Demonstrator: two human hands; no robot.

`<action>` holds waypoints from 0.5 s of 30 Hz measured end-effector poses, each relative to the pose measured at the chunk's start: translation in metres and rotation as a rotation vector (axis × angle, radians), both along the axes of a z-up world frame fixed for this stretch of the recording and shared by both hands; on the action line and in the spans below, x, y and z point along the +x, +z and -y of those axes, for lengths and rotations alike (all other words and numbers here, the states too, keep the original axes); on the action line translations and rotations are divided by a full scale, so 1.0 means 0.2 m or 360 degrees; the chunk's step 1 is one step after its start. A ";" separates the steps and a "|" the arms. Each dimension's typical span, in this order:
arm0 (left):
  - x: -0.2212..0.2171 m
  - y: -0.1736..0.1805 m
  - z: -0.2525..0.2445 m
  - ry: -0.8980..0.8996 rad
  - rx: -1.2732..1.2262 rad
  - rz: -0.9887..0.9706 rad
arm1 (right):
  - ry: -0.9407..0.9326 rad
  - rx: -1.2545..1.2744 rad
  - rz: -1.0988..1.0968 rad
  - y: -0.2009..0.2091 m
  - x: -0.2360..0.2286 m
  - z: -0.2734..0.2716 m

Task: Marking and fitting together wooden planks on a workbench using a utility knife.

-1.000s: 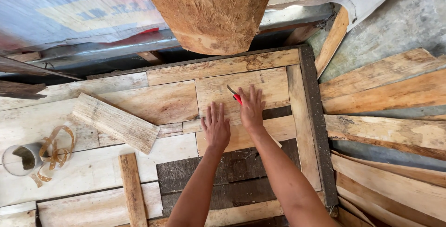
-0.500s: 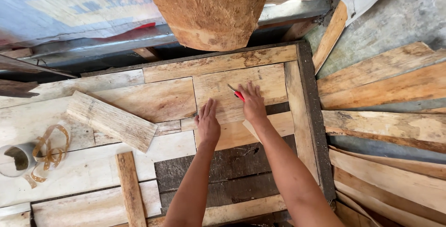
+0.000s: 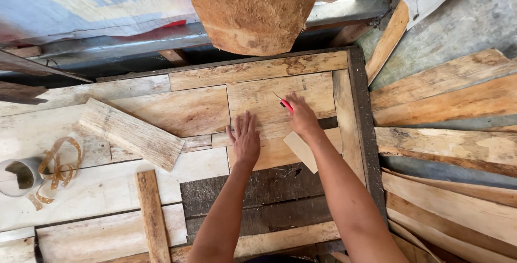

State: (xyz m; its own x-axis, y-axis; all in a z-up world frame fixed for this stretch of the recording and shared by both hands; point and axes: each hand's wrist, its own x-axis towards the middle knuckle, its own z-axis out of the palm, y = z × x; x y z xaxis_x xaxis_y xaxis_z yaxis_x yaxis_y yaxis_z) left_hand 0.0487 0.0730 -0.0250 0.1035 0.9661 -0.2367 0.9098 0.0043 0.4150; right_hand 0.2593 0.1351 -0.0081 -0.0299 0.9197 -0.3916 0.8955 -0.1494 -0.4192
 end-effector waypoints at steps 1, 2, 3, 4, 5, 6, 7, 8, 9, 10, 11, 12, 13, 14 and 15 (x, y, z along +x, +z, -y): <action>0.01 0.00 0.00 0.0003 -0.0001 0.0002 | 0.0003 -0.0001 0.0002 -0.01 0.01 -0.01; 0.01 0.00 0.00 -0.0107 -0.0008 -0.0161 | 0.0009 -0.0012 -0.0019 -0.01 0.03 -0.01; 0.02 0.00 0.00 -0.0217 -0.0014 -0.0324 | 0.0016 -0.0022 -0.0040 -0.01 0.04 -0.02; 0.02 0.02 0.00 -0.0217 -0.0020 -0.0324 | 0.0016 -0.0028 -0.0040 -0.02 0.05 -0.02; 0.02 0.04 0.01 -0.0180 -0.0088 -0.0259 | 0.0012 -0.0039 -0.0040 -0.03 0.05 -0.02; 0.02 0.06 0.00 -0.0139 -0.0150 -0.0195 | 0.0010 -0.0045 -0.0039 -0.03 0.05 -0.03; 0.02 0.02 0.01 -0.0136 -0.0151 -0.0195 | 0.0013 -0.0045 -0.0039 -0.03 0.06 -0.02; 0.02 -0.02 0.02 -0.0071 -0.0047 0.0019 | -0.0007 -0.0042 -0.0083 -0.04 0.06 -0.03; 0.01 -0.05 0.02 -0.0005 0.0060 0.0231 | -0.0028 -0.0039 -0.0126 -0.04 0.07 -0.03; 0.01 -0.04 0.02 0.0001 0.0066 0.0230 | -0.0021 -0.0033 -0.0127 -0.02 0.06 -0.03; 0.00 -0.03 0.01 0.0022 0.0048 0.0304 | -0.0048 -0.0048 -0.0149 0.00 0.06 -0.03; 0.00 -0.02 0.02 0.0046 0.0023 0.0377 | -0.0074 -0.0071 -0.0171 0.02 0.06 -0.03; 0.00 -0.03 0.02 0.0054 0.0023 0.0375 | -0.0066 -0.0072 -0.0173 0.02 0.06 -0.03; 0.00 -0.03 0.03 0.0058 0.0057 0.0382 | -0.0060 -0.0082 -0.0160 0.02 0.06 -0.02; 0.01 -0.04 0.03 0.0062 0.0090 0.0388 | -0.0055 -0.0091 -0.0147 0.03 0.06 -0.02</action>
State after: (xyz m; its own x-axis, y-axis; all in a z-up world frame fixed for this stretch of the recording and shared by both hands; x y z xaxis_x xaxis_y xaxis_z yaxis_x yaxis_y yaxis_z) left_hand 0.0498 0.0664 -0.0337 0.1131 0.9814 -0.1549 0.7823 0.0082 0.6229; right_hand 0.2712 0.1385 -0.0026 -0.0371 0.8970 -0.4404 0.8473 -0.2054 -0.4898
